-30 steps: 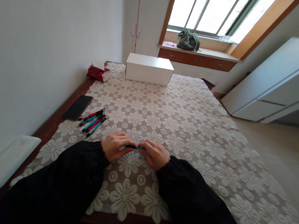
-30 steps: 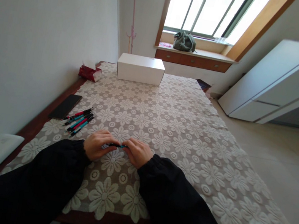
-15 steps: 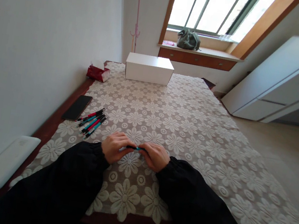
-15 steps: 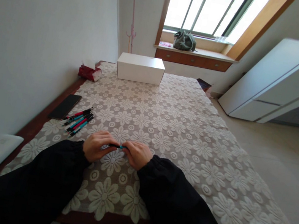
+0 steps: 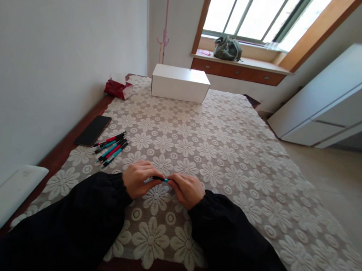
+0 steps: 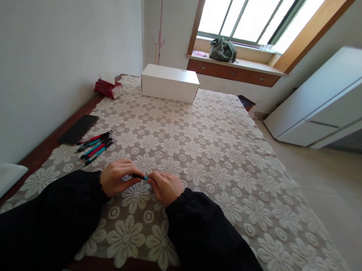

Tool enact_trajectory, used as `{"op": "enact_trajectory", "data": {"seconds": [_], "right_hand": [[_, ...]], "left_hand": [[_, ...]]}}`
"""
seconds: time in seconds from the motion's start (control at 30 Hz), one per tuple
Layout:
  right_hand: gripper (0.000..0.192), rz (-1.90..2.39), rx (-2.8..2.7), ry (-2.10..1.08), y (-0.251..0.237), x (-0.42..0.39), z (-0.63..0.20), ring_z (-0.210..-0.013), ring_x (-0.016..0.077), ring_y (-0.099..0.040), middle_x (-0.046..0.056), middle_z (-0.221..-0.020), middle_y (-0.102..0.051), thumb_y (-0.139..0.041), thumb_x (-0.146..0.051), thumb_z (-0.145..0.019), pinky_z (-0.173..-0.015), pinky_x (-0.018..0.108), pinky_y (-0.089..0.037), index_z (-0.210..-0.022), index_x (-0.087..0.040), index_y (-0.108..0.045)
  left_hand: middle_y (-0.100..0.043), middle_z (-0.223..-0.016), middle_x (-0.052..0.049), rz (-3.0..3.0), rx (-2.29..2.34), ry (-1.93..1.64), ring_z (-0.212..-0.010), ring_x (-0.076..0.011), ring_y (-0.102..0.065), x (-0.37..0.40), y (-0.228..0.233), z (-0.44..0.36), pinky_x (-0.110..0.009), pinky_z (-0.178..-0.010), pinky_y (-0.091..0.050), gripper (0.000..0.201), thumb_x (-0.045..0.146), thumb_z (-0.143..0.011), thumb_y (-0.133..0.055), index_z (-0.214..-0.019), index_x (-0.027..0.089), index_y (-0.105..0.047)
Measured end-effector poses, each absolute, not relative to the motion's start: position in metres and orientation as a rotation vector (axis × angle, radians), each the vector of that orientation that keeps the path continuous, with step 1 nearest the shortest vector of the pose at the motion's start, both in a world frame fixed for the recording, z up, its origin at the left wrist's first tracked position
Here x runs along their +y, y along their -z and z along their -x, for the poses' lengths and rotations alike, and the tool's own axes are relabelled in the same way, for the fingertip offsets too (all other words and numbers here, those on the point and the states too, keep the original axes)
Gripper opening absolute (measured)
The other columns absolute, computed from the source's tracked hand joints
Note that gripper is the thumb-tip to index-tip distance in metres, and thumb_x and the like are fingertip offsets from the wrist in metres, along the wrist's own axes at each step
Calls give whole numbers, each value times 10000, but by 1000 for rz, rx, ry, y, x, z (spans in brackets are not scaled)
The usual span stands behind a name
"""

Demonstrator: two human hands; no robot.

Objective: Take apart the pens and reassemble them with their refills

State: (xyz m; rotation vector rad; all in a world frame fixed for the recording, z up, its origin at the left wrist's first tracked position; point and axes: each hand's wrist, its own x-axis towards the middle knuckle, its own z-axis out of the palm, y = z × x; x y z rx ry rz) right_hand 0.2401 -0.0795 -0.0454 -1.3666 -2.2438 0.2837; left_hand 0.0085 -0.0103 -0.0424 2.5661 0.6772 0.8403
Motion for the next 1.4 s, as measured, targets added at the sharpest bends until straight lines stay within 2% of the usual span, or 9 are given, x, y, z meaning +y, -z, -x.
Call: {"op": "enact_trajectory", "data": {"seconds": [0.1,0.27,0.43,0.57,0.77,0.93,1.03,1.17,1.4], "right_hand": [[186,1378,-2221,-301,45,-79,-241,-813,185,-717,42,-958,-755,-561,-355,-997,-702,269,-489,-1128,-229,-603],[183,1342,-2274,-278,44,-78,-241,-790,167,-709,33,-896,-748,-470,-302,-1038,-702,256,-477,-985,-233,-631],[192,1392,-2207,-264,46,-79,-240,-786,178,-704,31,-908,-749,-563,-389,-1001,-705,265,-479,-1097,-234,-619],[193,1362,-2257,-240,47,-78,-241,-777,175,-698,38,-874,-744,-479,-327,-1037,-712,270,-475,-977,-233,-637],[201,1391,-2214,-269,46,-78,-242,-793,182,-706,32,-904,-746,-583,-400,-990,-700,269,-475,-1099,-233,-614],[194,1358,-2261,-265,46,-77,-244,-786,178,-698,40,-892,-745,-477,-349,-1038,-720,275,-478,-1017,-236,-634],[207,1397,-2222,-259,46,-77,-243,-790,183,-700,37,-911,-749,-545,-403,-1010,-711,274,-479,-1100,-233,-620],[214,1404,-2246,-213,44,-77,-243,-766,179,-694,39,-859,-740,-493,-365,-1034,-714,276,-473,-962,-226,-639],[224,1372,-2194,-194,45,-76,-244,-766,175,-683,45,-862,-728,-527,-403,-1020,-718,270,-470,-1012,-211,-642]], "left_hand": [[-789,-905,-23,-2562,705,-843,-844,-186,-703,-11,42,-8,-343,-810,-545,171,368,-959,-635,-1012,254,-751],[-789,-922,-20,-2562,652,-854,-859,-189,-704,-10,43,-9,-346,-814,-542,166,369,-961,-635,-1000,254,-749],[-780,-919,-33,-2558,690,-844,-850,-187,-700,-10,42,-9,-349,-820,-548,173,367,-965,-627,-1002,244,-743],[-779,-904,-29,-2558,670,-851,-849,-188,-700,-10,41,-9,-341,-811,-552,169,379,-954,-644,-990,249,-747],[-788,-916,-25,-2537,695,-858,-835,-186,-704,-10,40,-9,-341,-794,-552,150,361,-948,-653,-981,250,-749],[-787,-900,-20,-2532,677,-885,-817,-181,-702,-12,36,-9,-339,-794,-552,150,359,-952,-652,-976,245,-747],[-786,-921,-27,-2518,725,-873,-836,-182,-703,-14,34,-9,-338,-809,-555,141,341,-951,-652,-991,242,-744],[-783,-901,-22,-2526,716,-893,-827,-180,-701,-13,35,-9,-330,-802,-553,130,331,-950,-653,-981,244,-745],[-787,-898,-16,-2531,687,-926,-806,-177,-699,-13,34,-9,-327,-775,-543,128,325,-952,-656,-976,233,-742]]}}
